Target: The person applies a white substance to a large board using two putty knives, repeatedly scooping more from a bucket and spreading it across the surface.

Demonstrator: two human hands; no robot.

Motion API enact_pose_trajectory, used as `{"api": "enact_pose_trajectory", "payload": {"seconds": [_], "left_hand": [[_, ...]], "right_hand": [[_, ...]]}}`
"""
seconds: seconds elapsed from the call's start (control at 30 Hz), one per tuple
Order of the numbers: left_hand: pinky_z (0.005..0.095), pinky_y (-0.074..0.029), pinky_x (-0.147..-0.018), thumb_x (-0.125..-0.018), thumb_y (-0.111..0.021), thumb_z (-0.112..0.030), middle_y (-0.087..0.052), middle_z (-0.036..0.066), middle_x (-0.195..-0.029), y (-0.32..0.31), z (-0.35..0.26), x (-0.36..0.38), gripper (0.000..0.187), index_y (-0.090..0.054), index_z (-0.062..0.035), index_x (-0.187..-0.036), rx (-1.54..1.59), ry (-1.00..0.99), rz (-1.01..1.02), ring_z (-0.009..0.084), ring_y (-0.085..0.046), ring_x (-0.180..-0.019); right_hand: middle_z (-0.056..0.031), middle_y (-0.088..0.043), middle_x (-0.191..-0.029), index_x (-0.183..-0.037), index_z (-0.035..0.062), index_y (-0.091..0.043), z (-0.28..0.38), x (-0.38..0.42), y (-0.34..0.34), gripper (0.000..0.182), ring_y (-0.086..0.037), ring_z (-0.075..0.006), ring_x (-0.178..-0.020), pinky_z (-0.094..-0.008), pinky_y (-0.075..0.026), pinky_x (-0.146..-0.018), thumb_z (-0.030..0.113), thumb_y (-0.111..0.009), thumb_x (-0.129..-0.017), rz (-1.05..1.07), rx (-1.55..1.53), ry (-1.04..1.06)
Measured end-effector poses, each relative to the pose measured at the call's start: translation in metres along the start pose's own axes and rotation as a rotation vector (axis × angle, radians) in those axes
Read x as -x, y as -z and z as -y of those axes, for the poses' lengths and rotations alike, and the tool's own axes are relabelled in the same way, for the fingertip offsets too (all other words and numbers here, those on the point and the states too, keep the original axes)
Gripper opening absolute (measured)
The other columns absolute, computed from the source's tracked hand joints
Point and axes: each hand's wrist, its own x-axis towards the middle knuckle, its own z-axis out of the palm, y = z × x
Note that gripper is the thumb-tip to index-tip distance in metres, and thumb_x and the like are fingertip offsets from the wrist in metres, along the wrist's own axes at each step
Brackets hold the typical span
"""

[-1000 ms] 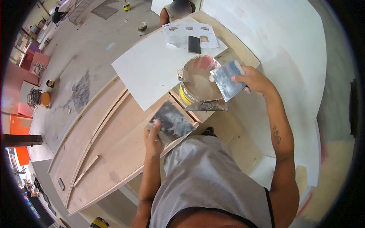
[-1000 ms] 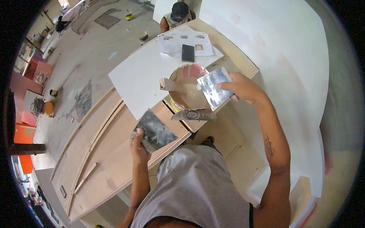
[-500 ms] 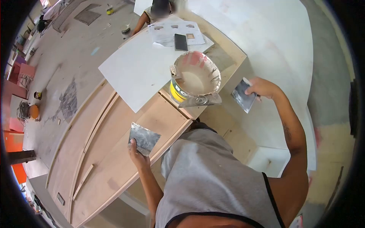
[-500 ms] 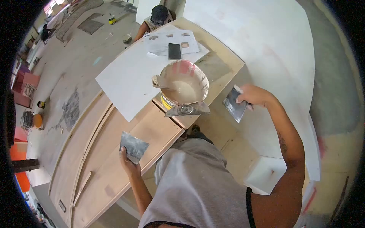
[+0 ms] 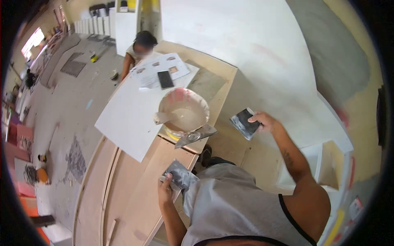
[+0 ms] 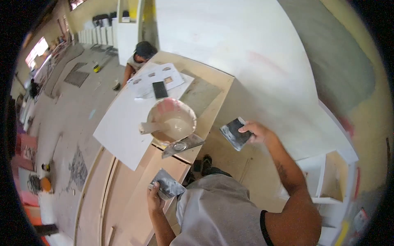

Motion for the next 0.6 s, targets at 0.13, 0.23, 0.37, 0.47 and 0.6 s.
{"api": "enact_pose_trajectory", "payload": {"seconds": [0.13,0.23,0.37,0.47,0.6], "left_hand": [[0.0401,-0.056,-0.083,-0.091,-0.064,-0.025,-0.066,0.009,-0.105,-0.041,0.028,-0.013,0.040,-0.055,-0.0029,-0.122,0.223,0.223,0.258,0.0228,-0.066,-0.096],[0.0343,-0.056,-0.065,-0.092,-0.062,-0.034,-0.066,0.005,-0.096,-0.108,0.035,-0.022,0.037,-0.057,-0.0068,-0.116,0.370,0.473,0.266,0.0179,-0.067,-0.081],[0.0298,-0.052,-0.040,-0.095,-0.058,-0.032,-0.068,0.007,-0.091,-0.155,0.041,-0.034,0.034,-0.055,-0.0061,-0.116,0.234,0.557,0.394,0.0187,-0.067,-0.062],[0.0331,-0.057,-0.051,-0.093,-0.062,-0.032,-0.067,0.008,-0.095,-0.172,0.023,-0.021,0.039,-0.054,-0.0047,-0.120,-0.093,0.417,0.498,0.0203,-0.068,-0.070],[0.0364,-0.057,-0.076,-0.091,-0.067,-0.032,-0.065,0.008,-0.100,-0.189,0.038,-0.010,0.043,-0.054,-0.0015,-0.118,-0.028,0.421,0.455,0.0205,-0.067,-0.087]], "right_hand": [[-0.0062,-0.067,-0.073,-0.097,0.0031,-0.068,-0.086,0.005,-0.055,0.028,-0.063,-0.0182,-0.057,-0.0310,-0.051,-0.053,0.029,-0.069,-0.087,0.393,-1.170,0.379],[-0.0056,-0.065,-0.068,-0.087,0.0045,-0.067,-0.101,0.018,-0.130,0.025,-0.061,-0.0180,-0.055,-0.0321,-0.050,-0.052,0.030,-0.067,-0.088,0.286,-1.353,0.264],[-0.0033,-0.054,-0.053,-0.076,0.0066,-0.061,-0.067,0.081,-0.164,0.026,-0.043,-0.0132,-0.039,-0.0296,-0.038,-0.043,0.028,-0.066,-0.089,-0.011,-0.989,0.012],[-0.0044,-0.054,-0.053,-0.076,0.0064,-0.061,-0.116,0.076,-0.113,0.025,-0.043,-0.0129,-0.039,-0.0283,-0.038,-0.043,0.026,-0.065,-0.090,0.304,-1.086,0.059],[-0.0022,-0.054,-0.057,-0.078,0.0074,-0.060,-0.129,0.130,-0.128,0.033,-0.050,-0.0095,-0.045,-0.0255,-0.038,-0.040,0.037,-0.063,-0.092,0.032,-1.370,0.555]]}}
